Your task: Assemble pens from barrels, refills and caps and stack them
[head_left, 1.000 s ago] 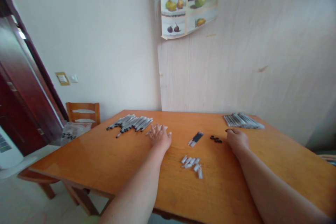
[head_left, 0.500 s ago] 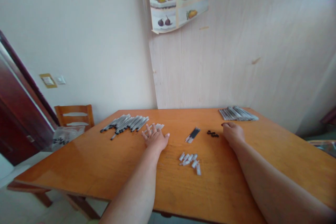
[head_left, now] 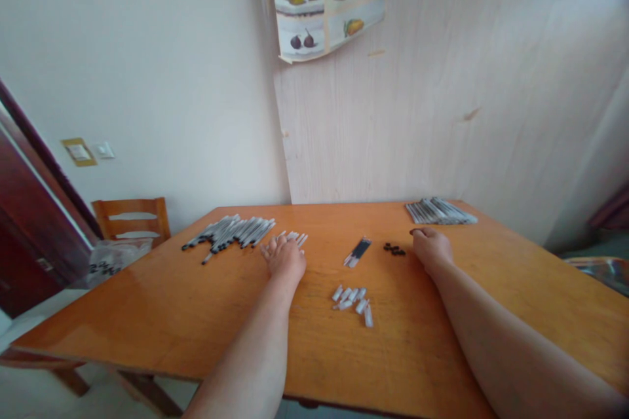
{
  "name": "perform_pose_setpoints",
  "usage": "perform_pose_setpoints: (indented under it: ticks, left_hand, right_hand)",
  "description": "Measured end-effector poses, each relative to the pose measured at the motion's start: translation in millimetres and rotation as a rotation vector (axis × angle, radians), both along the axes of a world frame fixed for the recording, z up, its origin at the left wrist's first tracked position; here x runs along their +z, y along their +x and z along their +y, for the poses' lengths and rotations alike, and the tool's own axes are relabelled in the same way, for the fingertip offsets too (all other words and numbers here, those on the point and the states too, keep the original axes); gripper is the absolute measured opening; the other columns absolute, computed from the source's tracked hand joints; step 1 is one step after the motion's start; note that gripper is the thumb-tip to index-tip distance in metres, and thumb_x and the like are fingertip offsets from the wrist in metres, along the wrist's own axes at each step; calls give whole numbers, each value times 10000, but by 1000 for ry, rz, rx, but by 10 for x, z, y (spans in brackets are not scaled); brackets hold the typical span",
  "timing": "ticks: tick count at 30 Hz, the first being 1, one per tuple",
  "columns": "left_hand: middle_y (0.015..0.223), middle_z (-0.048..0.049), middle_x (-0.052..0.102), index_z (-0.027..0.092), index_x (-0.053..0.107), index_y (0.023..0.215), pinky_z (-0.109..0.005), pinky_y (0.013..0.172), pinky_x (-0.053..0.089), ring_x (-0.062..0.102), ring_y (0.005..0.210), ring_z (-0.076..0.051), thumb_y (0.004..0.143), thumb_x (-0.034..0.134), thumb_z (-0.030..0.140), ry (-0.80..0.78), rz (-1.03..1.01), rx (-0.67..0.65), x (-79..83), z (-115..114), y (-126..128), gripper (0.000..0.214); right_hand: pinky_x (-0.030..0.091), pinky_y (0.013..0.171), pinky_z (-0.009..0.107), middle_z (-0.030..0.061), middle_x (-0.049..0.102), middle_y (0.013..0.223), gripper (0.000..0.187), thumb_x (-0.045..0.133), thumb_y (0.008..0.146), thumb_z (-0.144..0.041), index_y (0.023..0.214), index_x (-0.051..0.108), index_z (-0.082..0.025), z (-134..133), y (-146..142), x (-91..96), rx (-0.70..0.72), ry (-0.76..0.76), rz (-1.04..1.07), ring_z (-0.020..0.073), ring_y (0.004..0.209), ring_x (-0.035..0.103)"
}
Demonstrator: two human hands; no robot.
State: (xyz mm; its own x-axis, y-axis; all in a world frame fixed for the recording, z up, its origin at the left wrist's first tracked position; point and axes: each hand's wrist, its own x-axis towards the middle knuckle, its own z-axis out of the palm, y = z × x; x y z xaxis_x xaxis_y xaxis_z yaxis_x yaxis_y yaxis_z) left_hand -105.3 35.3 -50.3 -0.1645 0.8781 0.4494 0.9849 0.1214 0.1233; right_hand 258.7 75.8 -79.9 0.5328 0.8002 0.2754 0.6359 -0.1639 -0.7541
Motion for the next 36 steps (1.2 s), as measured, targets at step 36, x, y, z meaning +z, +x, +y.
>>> perform_pose_setpoints:
  ticks: [36]
  left_hand:
    - [1264,-123,584,230,672,954,-567,1057,178,413,1245,-330,788,586,328,-15,-28,9,109,-32,67,211]
  right_hand:
    - [448,728,303,113,719,1008,399,454,812,-402,1023,745,-228,2,-7,10,17,-48,-17,263,960,635]
